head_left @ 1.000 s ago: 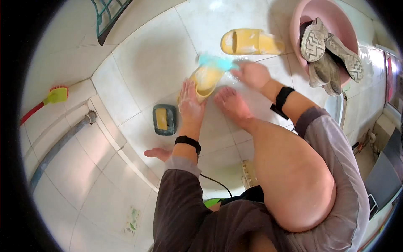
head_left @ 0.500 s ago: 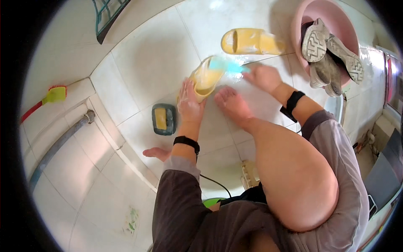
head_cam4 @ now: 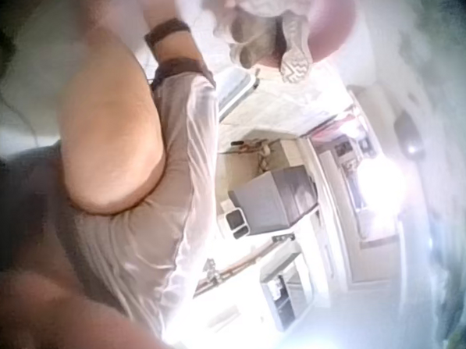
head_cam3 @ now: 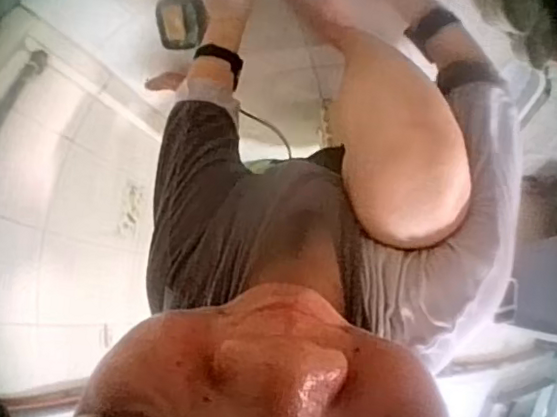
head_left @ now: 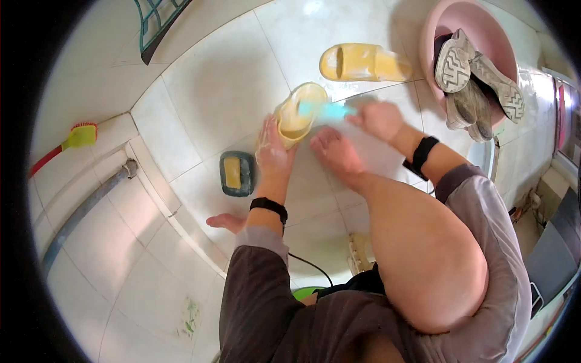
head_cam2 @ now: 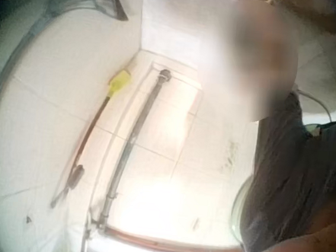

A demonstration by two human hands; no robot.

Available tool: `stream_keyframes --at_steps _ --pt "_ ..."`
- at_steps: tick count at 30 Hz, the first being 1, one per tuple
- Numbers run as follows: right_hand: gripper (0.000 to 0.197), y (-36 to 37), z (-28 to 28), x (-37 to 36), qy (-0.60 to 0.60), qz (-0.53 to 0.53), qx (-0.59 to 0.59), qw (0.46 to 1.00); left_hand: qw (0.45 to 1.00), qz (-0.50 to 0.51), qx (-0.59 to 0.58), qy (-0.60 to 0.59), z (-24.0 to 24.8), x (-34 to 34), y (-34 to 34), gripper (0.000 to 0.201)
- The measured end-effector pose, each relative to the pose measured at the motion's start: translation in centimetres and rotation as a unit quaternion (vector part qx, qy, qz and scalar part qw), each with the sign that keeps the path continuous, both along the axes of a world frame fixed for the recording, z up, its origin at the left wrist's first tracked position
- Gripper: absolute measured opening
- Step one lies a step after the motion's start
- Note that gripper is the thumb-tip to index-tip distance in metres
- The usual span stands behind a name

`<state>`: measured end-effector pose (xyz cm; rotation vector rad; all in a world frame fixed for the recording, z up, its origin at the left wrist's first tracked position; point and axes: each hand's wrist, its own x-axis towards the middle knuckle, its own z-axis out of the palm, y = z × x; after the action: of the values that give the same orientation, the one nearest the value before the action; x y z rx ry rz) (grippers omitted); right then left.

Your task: The person cleans yellow rubber sandals using a brush and soapy water while sitting on the floor.

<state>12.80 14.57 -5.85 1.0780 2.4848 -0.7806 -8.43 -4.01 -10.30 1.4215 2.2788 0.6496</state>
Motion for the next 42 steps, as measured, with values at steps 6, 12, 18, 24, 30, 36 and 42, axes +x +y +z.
stream_keyframes --at_steps 6,12,18,24,30,36,42 --pt "0.044 1.6 -0.5 -0.3 -0.05 -0.104 -0.054 0.992 1.0 -0.001 0.001 0.0 0.1 0.1 0.2 0.072" --pt "0.043 1.7 -1.5 0.2 -0.004 -0.031 -0.02 0.999 0.999 -0.005 -0.029 -0.022 0.5 -0.1 0.1 0.081" --pt "0.051 0.5 -3.1 0.1 0.013 -0.01 0.004 1.0 0.998 0.006 -0.014 -0.056 0.0 -0.1 0.1 0.077" --pt "0.05 1.1 -2.8 0.4 0.052 -0.143 -0.099 0.983 0.986 -0.075 -0.045 0.143 2.0 1.8 1.8 0.054" --pt "0.05 0.9 -4.6 0.4 0.139 -0.256 -0.237 0.927 0.978 -0.182 -0.047 0.095 1.7 0.7 2.6 0.02" --pt "0.045 2.8 -0.7 -0.2 0.138 -0.363 -0.367 0.845 0.992 -0.068 -0.026 -0.102 4.6 -2.2 4.9 0.024" --pt "0.04 2.8 0.1 -0.5 0.217 -0.228 -0.245 0.917 0.848 0.097 -0.118 -0.508 5.7 -2.1 4.3 0.023"
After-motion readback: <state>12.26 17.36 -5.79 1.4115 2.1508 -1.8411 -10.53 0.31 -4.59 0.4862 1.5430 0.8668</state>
